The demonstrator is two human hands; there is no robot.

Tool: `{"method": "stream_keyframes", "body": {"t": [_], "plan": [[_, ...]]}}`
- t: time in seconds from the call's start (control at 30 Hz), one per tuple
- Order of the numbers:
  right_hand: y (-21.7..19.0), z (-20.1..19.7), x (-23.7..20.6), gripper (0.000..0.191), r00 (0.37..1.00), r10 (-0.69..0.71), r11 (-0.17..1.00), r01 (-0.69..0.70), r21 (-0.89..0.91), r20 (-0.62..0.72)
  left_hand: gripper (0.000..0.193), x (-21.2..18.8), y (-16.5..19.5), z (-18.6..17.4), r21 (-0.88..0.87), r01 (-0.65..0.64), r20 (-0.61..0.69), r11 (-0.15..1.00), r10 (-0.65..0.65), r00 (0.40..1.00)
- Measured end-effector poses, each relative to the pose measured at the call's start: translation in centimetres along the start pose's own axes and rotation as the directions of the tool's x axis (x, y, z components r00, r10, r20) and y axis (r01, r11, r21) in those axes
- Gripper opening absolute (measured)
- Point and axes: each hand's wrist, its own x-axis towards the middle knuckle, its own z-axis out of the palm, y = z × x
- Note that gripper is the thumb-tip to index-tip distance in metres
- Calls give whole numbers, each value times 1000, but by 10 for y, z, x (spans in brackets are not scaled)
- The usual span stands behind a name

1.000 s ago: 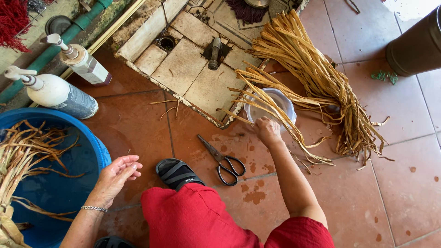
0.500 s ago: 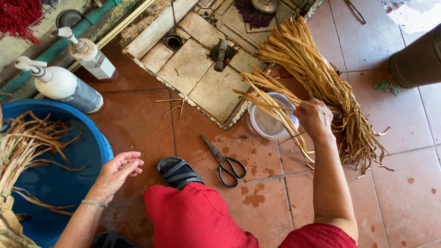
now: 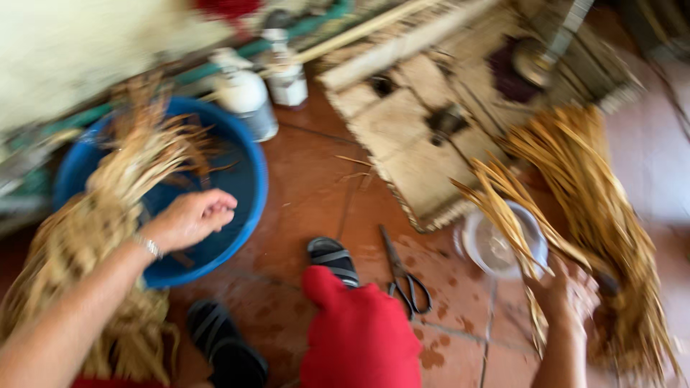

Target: The person wets a bundle of dried leaves in a blue basin, then uses scissors to trim and separate the leaves. The trimmed pieces are placed into a clear plastic container. The person repeatedly wets and trims the leaves throughout the clip.

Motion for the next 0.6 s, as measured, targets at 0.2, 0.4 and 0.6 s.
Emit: {"method": "stream_keyframes", "body": {"t": [0.2, 0.4, 0.6], "plan": [[-123, -20, 69, 52, 834, -471, 808, 539, 238, -289, 40, -58, -53, -140, 406, 318, -305, 857, -201, 931], [-334, -124, 67, 36, 420, -840, 298, 886, 357, -342, 55, -92, -87, -176, 389, 461, -404, 798, -302, 864], [-497, -245, 2, 34, 154, -968, 86, 946, 313, -200, 89, -54, -98, -172, 347, 469, -396, 812, -326, 858]]}}
